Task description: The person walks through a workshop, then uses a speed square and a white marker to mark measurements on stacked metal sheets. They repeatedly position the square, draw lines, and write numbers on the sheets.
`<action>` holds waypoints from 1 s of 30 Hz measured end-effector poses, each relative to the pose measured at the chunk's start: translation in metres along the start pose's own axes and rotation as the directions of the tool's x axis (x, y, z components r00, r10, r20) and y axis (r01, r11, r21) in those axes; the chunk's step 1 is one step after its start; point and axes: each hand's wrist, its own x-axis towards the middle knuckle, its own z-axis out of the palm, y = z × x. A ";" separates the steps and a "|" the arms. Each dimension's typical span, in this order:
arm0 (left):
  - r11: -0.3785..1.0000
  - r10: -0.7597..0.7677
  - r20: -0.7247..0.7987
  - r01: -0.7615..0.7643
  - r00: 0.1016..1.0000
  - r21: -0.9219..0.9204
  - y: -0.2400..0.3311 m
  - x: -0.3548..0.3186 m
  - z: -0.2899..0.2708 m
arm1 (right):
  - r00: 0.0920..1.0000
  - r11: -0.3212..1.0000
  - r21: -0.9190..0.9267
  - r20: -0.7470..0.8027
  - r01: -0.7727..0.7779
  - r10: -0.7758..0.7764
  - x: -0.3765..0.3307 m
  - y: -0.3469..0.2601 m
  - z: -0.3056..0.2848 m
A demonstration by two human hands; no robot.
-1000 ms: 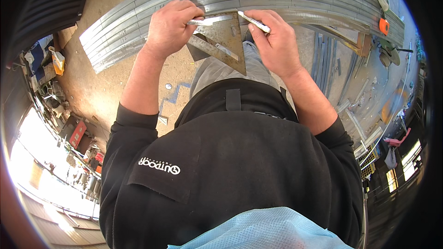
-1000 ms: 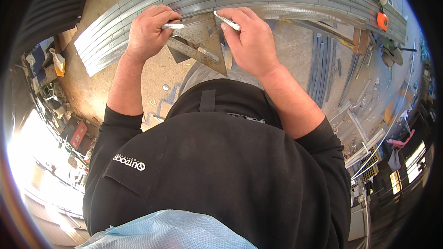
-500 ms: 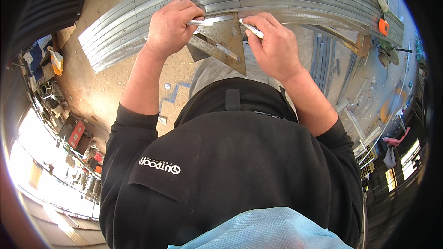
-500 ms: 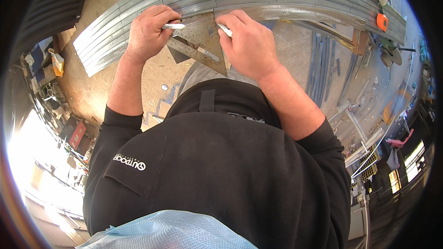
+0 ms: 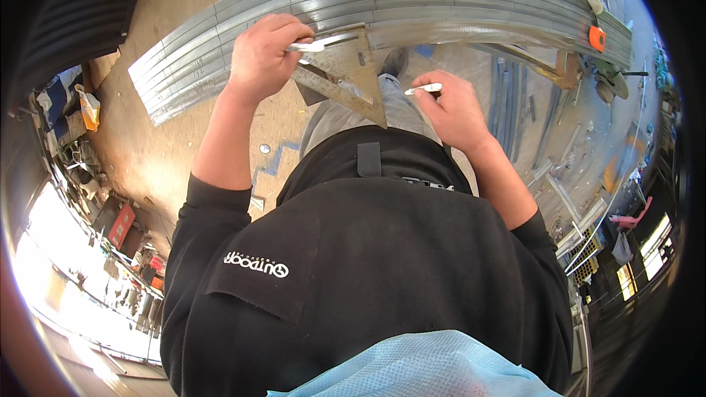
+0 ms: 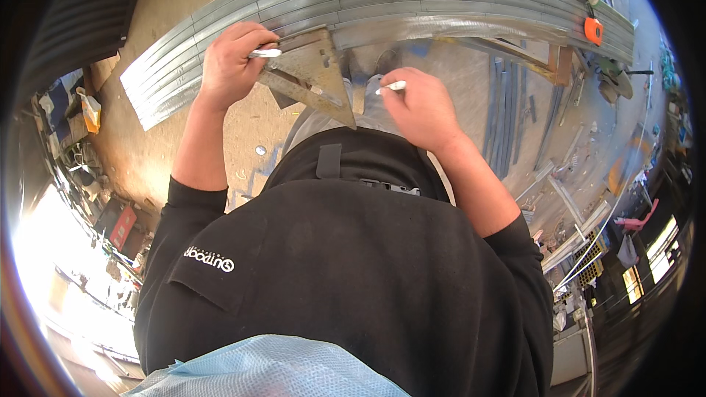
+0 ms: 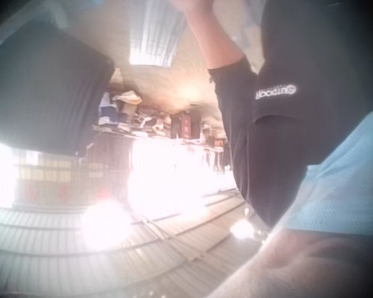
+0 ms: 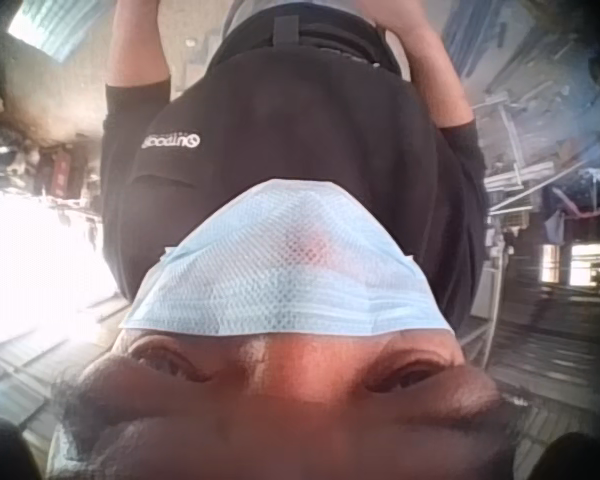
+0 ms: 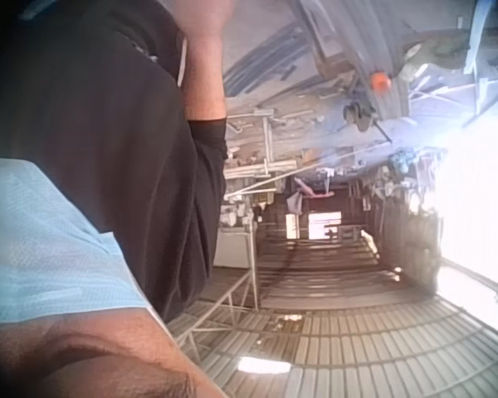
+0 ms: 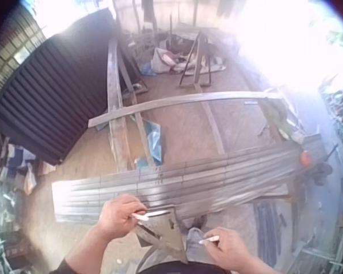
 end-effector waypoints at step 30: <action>0.704 -0.489 -0.016 0.384 0.872 -0.598 0.094 -0.050 0.046 | 0.947 -0.008 0.973 0.224 -0.229 0.231 -0.024 0.120 -0.144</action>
